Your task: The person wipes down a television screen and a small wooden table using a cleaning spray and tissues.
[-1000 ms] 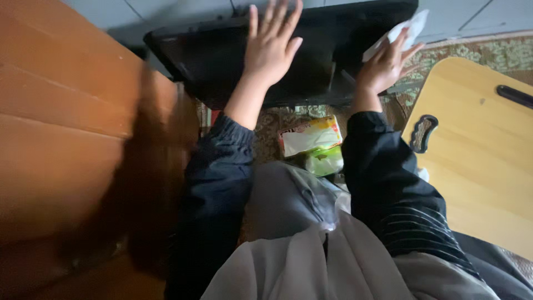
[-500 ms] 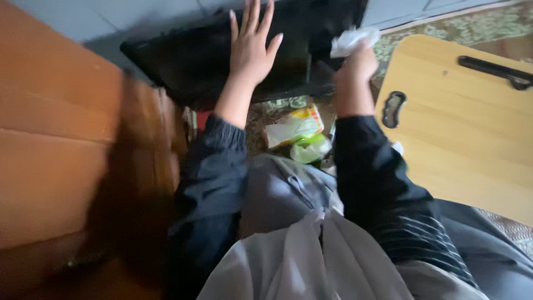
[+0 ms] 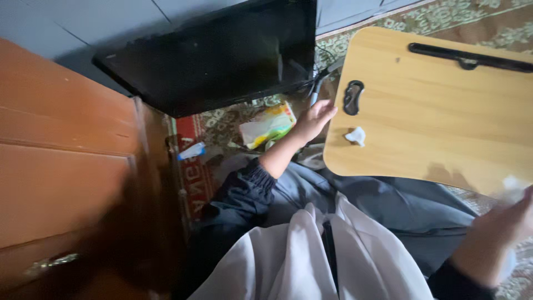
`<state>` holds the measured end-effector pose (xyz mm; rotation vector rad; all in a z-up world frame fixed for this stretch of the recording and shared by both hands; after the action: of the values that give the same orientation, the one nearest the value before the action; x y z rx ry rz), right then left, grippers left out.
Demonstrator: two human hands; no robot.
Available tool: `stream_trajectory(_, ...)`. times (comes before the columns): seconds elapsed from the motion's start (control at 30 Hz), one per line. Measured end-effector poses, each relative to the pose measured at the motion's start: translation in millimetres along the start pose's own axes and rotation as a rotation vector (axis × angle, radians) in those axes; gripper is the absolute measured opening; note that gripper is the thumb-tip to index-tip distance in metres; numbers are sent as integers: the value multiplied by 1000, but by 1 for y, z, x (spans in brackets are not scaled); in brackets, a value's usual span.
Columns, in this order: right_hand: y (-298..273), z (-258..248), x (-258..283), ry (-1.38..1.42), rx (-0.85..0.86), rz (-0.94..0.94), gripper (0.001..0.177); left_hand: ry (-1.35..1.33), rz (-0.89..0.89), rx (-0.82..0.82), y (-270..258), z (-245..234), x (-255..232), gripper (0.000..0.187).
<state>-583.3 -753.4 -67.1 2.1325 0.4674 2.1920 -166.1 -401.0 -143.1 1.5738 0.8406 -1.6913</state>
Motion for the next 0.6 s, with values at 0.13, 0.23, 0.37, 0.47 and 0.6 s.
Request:
stream_trajectory(0.13,-42,-32,-98,439,-31,483,51,-140,-225,-9,-8,28,3,55)
stream_trajectory(0.23,-38,-11,-123,768,114,707,49,-407,-293,20,-9,44,-3,56)
stream_trajectory(0.37,-26,34,-119,1056,197,816,39,-491,-377,77,-10,50,8,50)
stream_trajectory(0.47,-20,47,-124,1021,214,767,21,-486,-410,78,-8,49,19,44)
stream_trajectory(0.6,-14,45,-130,912,266,706,3,-452,-295,35,-1,47,26,44)
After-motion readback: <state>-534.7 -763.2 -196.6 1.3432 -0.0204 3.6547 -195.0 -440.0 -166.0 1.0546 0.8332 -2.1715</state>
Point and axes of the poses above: each hand's wrist, its own y-axis towards the middle knuckle, its own z-axis out of the palm, x = y × z, the point moved 9 cm from there along y, towards the middle knuckle, and after that the axes turned 2 degrees about y, right-handed, at the moved point
